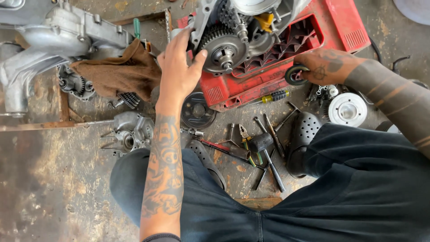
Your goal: Repairing a motorcycle engine by assembling gears and seals into the crankcase
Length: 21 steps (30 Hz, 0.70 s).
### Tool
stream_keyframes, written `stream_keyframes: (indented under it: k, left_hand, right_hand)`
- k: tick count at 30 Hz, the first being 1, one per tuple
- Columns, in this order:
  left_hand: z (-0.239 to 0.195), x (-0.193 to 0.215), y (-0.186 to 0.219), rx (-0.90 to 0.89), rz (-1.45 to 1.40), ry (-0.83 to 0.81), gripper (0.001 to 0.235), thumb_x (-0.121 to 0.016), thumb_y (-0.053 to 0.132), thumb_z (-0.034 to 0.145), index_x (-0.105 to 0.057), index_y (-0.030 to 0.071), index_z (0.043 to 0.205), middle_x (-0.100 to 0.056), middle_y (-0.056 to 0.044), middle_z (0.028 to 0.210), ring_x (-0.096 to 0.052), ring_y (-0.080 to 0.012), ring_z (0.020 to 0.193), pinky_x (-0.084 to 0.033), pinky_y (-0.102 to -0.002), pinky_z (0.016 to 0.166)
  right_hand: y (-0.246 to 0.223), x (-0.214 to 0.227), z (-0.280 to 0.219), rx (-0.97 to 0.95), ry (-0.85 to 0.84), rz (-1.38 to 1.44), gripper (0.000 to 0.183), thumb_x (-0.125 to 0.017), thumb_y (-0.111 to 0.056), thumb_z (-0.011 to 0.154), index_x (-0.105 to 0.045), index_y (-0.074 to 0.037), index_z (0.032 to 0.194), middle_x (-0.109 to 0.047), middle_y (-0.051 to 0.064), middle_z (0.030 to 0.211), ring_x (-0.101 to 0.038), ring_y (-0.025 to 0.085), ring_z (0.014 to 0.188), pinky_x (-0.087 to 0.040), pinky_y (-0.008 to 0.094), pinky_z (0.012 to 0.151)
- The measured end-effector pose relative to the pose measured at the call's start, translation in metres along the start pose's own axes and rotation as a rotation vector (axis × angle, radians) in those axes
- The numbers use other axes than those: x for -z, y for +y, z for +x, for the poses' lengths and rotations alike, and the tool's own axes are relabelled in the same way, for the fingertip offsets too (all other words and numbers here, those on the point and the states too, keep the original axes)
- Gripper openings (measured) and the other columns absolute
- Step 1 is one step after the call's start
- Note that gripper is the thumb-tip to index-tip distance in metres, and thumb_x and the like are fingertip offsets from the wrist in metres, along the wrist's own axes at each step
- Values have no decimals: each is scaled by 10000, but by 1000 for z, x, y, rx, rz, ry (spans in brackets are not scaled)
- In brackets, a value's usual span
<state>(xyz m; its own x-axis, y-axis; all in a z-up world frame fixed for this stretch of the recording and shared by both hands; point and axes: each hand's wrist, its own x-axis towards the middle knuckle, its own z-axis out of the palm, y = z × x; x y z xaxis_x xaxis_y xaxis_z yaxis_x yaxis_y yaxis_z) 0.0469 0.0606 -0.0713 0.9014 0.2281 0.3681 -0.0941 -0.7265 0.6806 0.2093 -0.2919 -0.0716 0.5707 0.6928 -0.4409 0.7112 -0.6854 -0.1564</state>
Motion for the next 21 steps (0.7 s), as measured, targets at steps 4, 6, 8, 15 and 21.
stream_keyframes:
  k: [4, 6, 8, 15, 21]
  left_hand:
    - [3, 2, -13, 73, 206, -76, 725, -623, 557, 928, -508, 99, 1478, -389, -146, 1593, -342, -314, 1467, -196, -571, 1114]
    - [3, 3, -14, 99, 196, -120, 745, -710, 495, 892, -490, 119, 1497, -350, -180, 1617, -322, -341, 1491, -194, -570, 1132]
    - [2, 4, -8, 33, 138, -58, 659, -820, 265, 861, -534, 25, 1404, -457, -129, 1540, -329, -428, 1452, -346, -549, 1171]
    - [4, 9, 12, -133, 100, 69, 540, -830, 96, 768, -537, 8, 1213, -640, -148, 1190, -628, -345, 1072, -485, -444, 934]
    - [3, 3, 3, -128, 54, 86, 450, -778, 233, 852, -522, 19, 1154, -675, -149, 1067, -657, -349, 985, -474, -468, 943]
  right_hand:
    - [-5, -3, 0, 0, -49, 11, 254, -644, -151, 896, -630, -106, 1146, -782, 101, 999, -754, 346, 906, -589, 487, 818]
    - [-9, -1, 0, -17, -79, 37, 346, -644, -138, 894, -622, -132, 1240, -789, 84, 1082, -757, 341, 978, -593, 491, 868]
    - [-10, 1, 0, -31, -88, -6, 212, -630, -176, 933, -633, -109, 1134, -791, 80, 1003, -766, 315, 874, -601, 468, 808]
    - [-3, -7, 5, -37, -92, -46, 203, -632, -180, 917, -637, -111, 1108, -786, 97, 986, -761, 338, 886, -592, 480, 792]
    - [2, -12, 7, -44, -86, -44, 209, -635, -180, 913, -650, -129, 1115, -789, 77, 949, -769, 308, 848, -601, 457, 764]
